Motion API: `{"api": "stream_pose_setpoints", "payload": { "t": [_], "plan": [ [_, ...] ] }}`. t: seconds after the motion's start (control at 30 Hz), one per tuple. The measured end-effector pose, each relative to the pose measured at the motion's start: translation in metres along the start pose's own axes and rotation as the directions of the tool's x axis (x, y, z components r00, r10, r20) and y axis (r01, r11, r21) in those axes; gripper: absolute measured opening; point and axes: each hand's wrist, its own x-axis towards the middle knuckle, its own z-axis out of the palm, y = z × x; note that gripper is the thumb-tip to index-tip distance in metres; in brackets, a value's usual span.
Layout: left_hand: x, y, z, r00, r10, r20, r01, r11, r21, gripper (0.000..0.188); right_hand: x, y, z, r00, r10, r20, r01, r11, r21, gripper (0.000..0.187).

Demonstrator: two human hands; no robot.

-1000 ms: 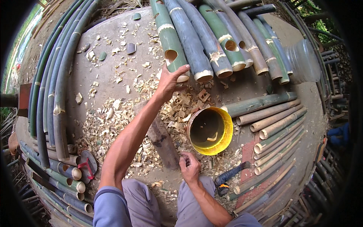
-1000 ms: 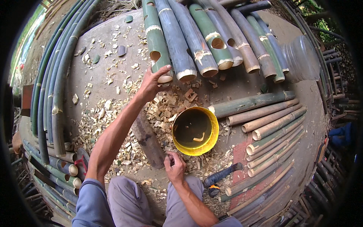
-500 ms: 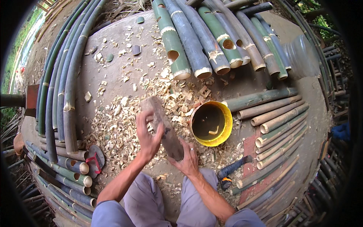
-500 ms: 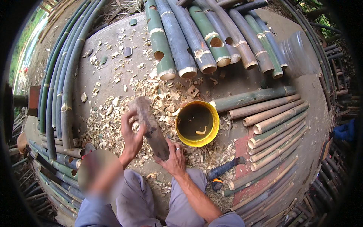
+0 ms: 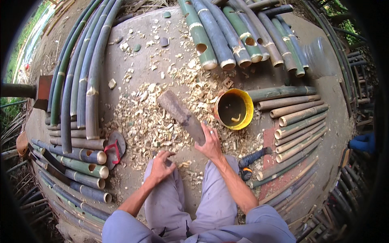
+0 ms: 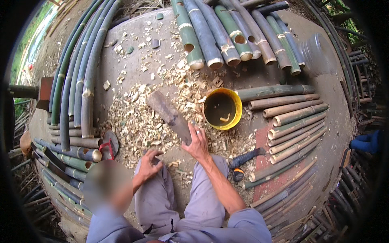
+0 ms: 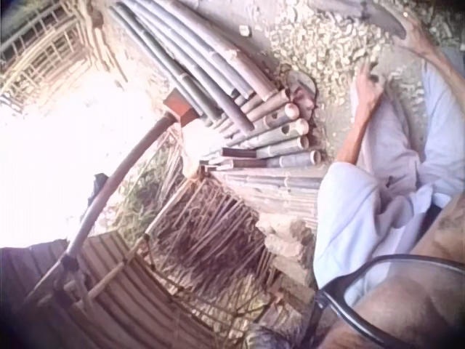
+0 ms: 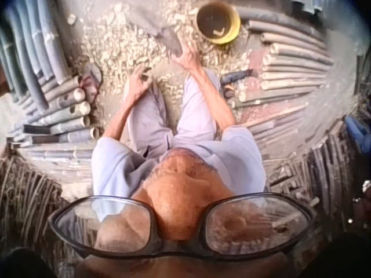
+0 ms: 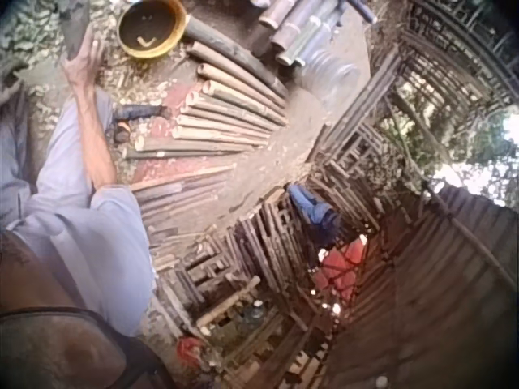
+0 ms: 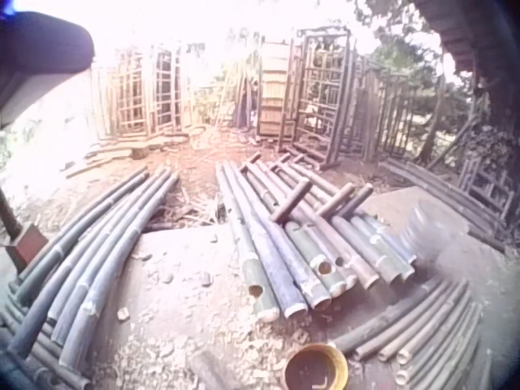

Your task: The person whittles and debarks bamboo stalks by hand, moving several finished or partially finished tubes into a pile on the ground and then picking up a new stalk to continue the process.

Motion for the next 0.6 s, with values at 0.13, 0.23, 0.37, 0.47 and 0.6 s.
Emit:
{"api": "stream_pose_setpoints", "payload": {
  "t": [0.13, 0.23, 0.37, 0.47, 0.6],
  "plan": [
    [-0.018, -0.02, -0.016, 0.996, 0.084, -0.017, -0.075, 0.952, 0.295, 0.039, 0.016, -0.021, 0.008, 0.994, 0.101, 0.049, -0.087, 0.97, -0.229, 0.096],
    [-0.023, -0.031, -0.012, 0.991, -0.087, -0.1, 0.109, 0.963, 0.245, 0.04, 0.028, -0.029, 0.017, 0.99, 0.133, 0.043, -0.117, 0.956, -0.269, 0.094],
    [-0.013, -0.023, -0.011, 0.987, -0.16, -0.03, 0.161, 0.925, 0.345, 0.039, 0.024, -0.026, 0.023, 0.998, 0.062, -0.019, -0.065, 0.94, -0.334, 0.092],
    [-0.014, -0.026, -0.01, 0.983, -0.182, -0.02, 0.176, 0.911, 0.373, 0.038, 0.022, -0.031, 0.029, 0.998, 0.031, -0.048, -0.046, 0.932, -0.359, 0.093],
    [-0.015, -0.024, -0.012, 0.981, -0.192, -0.021, 0.186, 0.906, 0.381, 0.04, 0.019, -0.034, 0.032, 0.997, 0.043, -0.06, -0.063, 0.922, -0.382, 0.094]
  ]
}}
